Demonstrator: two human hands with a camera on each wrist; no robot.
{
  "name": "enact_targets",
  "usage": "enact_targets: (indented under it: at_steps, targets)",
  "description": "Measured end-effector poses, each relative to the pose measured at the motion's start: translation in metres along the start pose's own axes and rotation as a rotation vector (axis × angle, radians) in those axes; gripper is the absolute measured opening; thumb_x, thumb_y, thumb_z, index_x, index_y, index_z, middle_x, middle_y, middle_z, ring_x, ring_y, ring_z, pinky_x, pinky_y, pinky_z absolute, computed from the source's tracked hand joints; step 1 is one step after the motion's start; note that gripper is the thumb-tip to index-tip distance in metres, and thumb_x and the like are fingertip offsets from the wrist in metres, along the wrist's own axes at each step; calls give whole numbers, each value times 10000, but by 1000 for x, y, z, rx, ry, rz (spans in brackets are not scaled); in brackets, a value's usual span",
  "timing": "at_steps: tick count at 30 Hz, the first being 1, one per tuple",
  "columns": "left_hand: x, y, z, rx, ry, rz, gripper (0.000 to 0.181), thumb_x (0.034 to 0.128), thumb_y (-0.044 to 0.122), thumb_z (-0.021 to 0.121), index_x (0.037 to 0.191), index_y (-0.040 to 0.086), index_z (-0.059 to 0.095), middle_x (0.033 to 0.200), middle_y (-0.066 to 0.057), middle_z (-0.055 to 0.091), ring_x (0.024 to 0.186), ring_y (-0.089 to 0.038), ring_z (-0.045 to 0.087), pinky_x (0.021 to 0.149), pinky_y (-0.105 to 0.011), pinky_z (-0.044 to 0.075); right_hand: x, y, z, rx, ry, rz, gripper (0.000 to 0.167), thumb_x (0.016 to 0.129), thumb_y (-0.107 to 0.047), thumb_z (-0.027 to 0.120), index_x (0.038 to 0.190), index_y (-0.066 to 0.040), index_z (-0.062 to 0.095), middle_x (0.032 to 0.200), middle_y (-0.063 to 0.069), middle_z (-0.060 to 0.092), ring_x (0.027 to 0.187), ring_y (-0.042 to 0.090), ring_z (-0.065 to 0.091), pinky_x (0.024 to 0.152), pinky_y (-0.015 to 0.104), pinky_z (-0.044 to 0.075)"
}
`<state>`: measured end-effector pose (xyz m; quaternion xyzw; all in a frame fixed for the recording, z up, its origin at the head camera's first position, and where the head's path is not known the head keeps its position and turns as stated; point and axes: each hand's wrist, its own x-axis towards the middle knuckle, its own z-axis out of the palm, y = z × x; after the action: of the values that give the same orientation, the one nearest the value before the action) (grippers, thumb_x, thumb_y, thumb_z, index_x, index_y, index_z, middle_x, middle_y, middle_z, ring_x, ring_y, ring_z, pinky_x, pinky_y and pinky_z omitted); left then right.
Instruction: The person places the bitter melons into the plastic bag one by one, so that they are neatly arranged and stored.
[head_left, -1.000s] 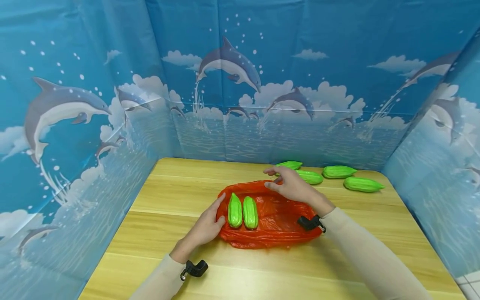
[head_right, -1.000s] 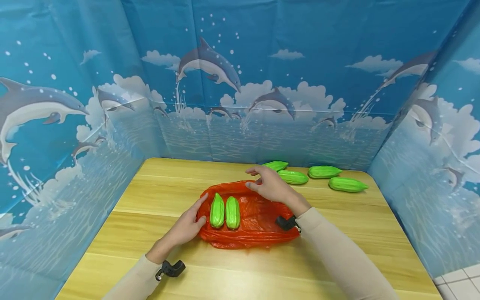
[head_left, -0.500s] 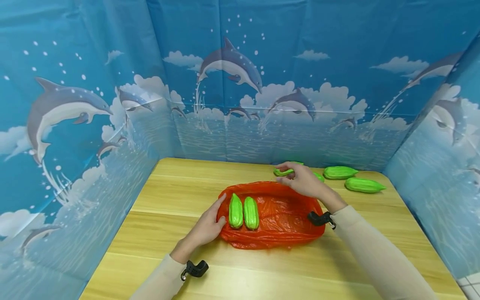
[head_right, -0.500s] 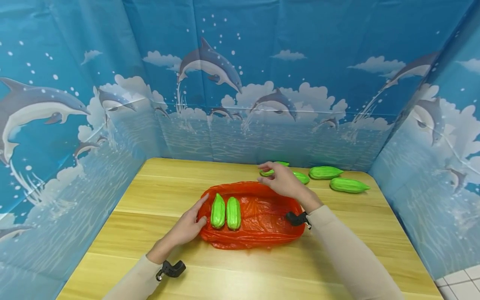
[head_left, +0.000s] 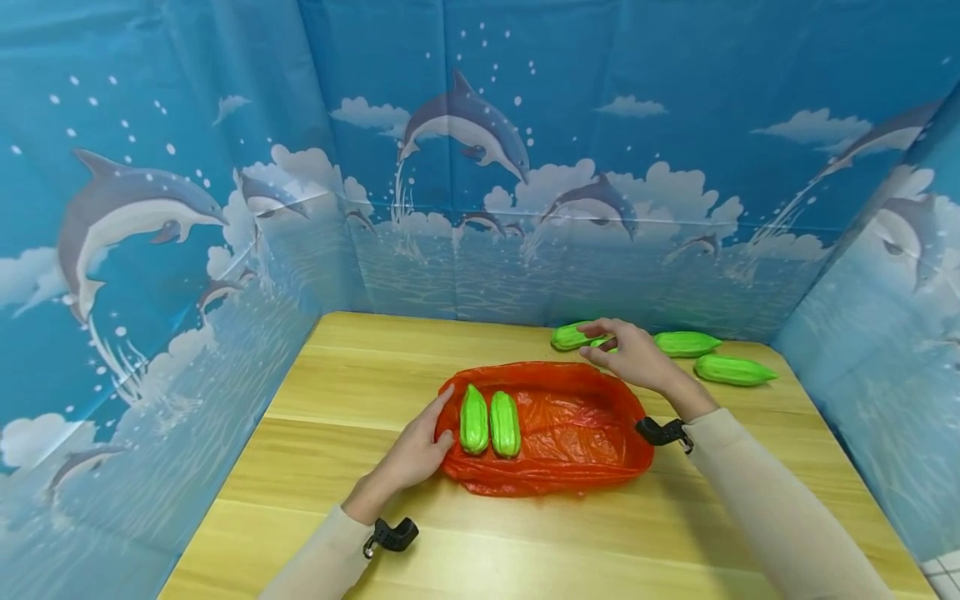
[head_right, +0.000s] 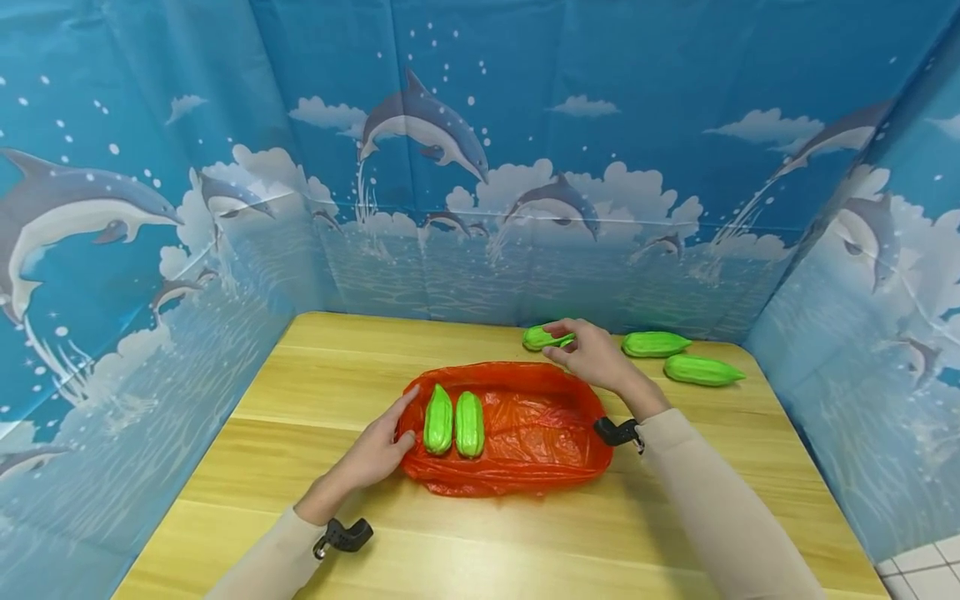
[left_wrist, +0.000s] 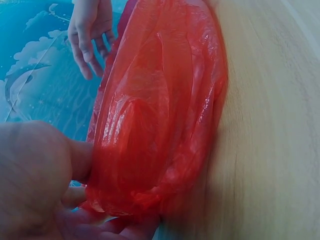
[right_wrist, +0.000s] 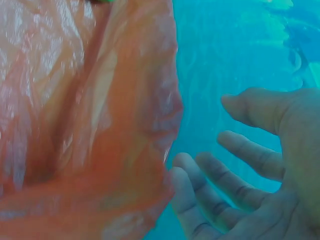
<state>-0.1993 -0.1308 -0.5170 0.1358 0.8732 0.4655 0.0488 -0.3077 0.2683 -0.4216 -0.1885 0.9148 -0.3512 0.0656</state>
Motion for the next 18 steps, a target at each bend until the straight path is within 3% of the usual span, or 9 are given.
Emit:
enact_targets:
  at_steps: [5,12,18]
  targets:
    - [0,0,-1,-12,-9,-2,785,1124,-14,572,1852,61,289,1899,-249,335,1761,-490,341,1440,-680,298,2,14,-5,-16,23,-22,532,1190,-282,699,1650,-25,623,1660,304,609,1356,498,724,997,605,690]
    - [0,-3,-1,5,-6,40,793,1104,15,578,1843,30,291,1876,-306,345,1728,-551,368,1405,-729,330,3,31,-12,-49,48,-10,538,1183,-285,714,1651,-36,625,1678,301,594,1446,556,665,1110,725,621]
    - [-1,-1,-1,-13,-11,-1,786,1118,-5,567,1850,50,287,1898,-256,331,1761,-491,340,1445,-672,293,5,48,-16,-57,44,13,557,1183,-308,714,1659,-35,617,1695,301,579,1505,572,614,1152,758,584]
